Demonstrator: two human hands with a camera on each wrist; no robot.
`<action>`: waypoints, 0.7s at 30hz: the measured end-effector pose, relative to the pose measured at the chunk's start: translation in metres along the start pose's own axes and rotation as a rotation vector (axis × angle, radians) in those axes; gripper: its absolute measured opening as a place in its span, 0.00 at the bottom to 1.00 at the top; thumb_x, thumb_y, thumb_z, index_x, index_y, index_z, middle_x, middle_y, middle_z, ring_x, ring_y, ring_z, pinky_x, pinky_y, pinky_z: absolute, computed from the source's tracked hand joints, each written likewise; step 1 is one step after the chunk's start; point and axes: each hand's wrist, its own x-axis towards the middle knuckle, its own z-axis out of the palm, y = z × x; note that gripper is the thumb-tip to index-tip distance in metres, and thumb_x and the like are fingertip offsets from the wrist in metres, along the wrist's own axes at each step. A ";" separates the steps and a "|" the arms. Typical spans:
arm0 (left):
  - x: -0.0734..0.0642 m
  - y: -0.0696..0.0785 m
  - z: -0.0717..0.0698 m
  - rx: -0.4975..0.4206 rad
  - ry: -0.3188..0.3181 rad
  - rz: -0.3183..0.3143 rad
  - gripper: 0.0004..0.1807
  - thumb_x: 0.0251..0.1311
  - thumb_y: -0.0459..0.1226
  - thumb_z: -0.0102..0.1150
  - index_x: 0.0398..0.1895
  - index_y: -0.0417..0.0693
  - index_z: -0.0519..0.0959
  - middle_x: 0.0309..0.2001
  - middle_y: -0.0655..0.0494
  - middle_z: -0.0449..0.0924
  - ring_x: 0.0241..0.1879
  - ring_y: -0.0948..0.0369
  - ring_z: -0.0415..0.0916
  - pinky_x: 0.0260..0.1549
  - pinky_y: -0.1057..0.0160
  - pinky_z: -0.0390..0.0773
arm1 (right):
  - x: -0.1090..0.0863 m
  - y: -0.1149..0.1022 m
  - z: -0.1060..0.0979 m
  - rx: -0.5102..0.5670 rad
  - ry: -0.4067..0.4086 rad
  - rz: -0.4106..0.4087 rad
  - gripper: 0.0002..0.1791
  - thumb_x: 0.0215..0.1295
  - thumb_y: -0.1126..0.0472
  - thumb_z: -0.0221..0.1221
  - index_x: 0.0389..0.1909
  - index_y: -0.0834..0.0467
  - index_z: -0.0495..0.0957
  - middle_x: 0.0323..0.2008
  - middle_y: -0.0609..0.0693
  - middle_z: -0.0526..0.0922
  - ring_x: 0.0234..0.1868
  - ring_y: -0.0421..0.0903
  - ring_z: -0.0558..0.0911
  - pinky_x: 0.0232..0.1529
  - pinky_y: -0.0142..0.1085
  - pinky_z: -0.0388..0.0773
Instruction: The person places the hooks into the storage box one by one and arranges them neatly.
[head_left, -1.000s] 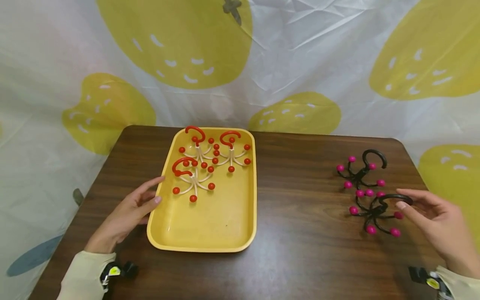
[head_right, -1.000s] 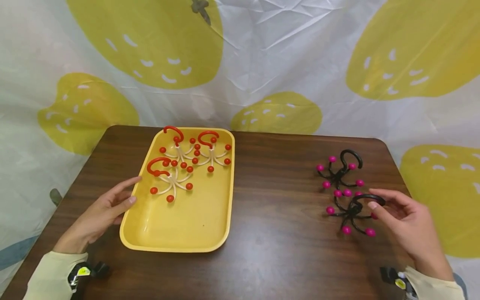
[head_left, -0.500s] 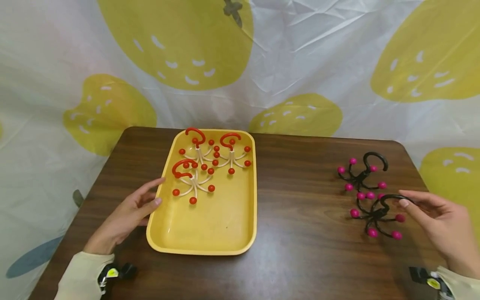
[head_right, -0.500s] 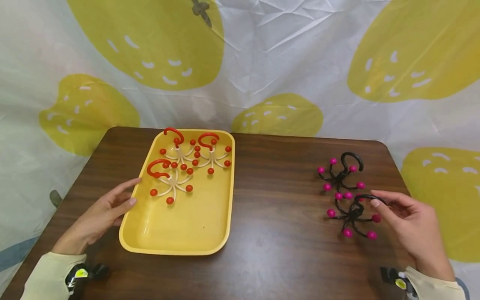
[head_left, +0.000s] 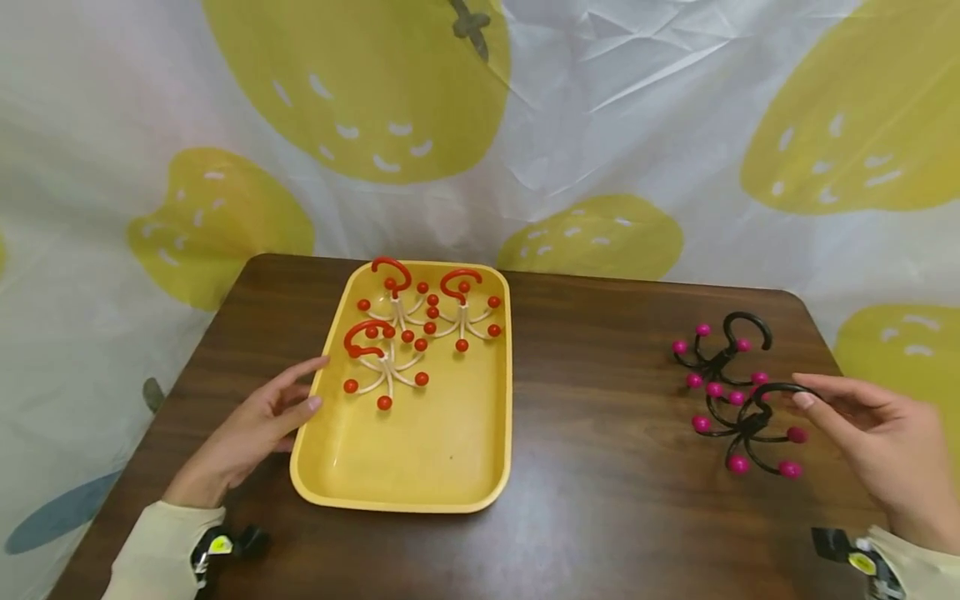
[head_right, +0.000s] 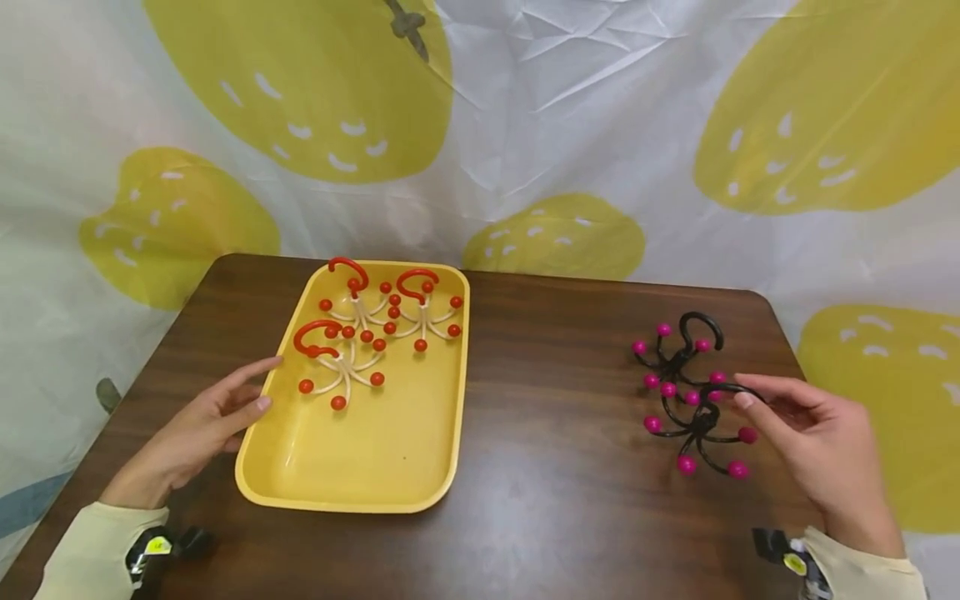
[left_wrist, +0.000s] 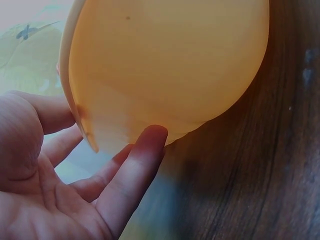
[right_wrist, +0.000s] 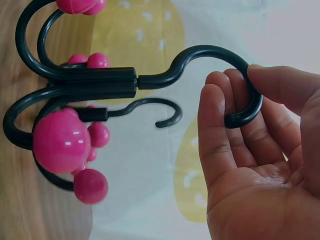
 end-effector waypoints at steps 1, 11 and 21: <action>-0.001 -0.001 0.000 -0.006 -0.003 0.001 0.38 0.80 0.43 0.56 0.86 0.59 0.53 0.70 0.27 0.68 0.53 0.49 0.85 0.42 0.46 0.90 | 0.000 -0.002 0.001 -0.008 0.001 0.000 0.16 0.69 0.69 0.68 0.57 0.66 0.85 0.36 0.29 0.91 0.36 0.24 0.87 0.28 0.21 0.75; -0.001 -0.003 -0.001 0.000 -0.009 0.018 0.38 0.80 0.44 0.57 0.86 0.59 0.53 0.70 0.28 0.68 0.54 0.49 0.85 0.42 0.47 0.90 | 0.008 -0.028 0.012 -0.003 0.037 -0.037 0.17 0.67 0.70 0.69 0.56 0.68 0.85 0.37 0.29 0.91 0.37 0.26 0.88 0.36 0.17 0.79; -0.002 0.000 -0.001 0.010 0.002 0.006 0.38 0.80 0.43 0.57 0.86 0.59 0.53 0.70 0.28 0.68 0.51 0.52 0.86 0.41 0.47 0.90 | 0.013 -0.054 0.029 0.041 -0.014 -0.086 0.15 0.67 0.70 0.70 0.53 0.69 0.87 0.40 0.34 0.93 0.36 0.32 0.91 0.38 0.20 0.83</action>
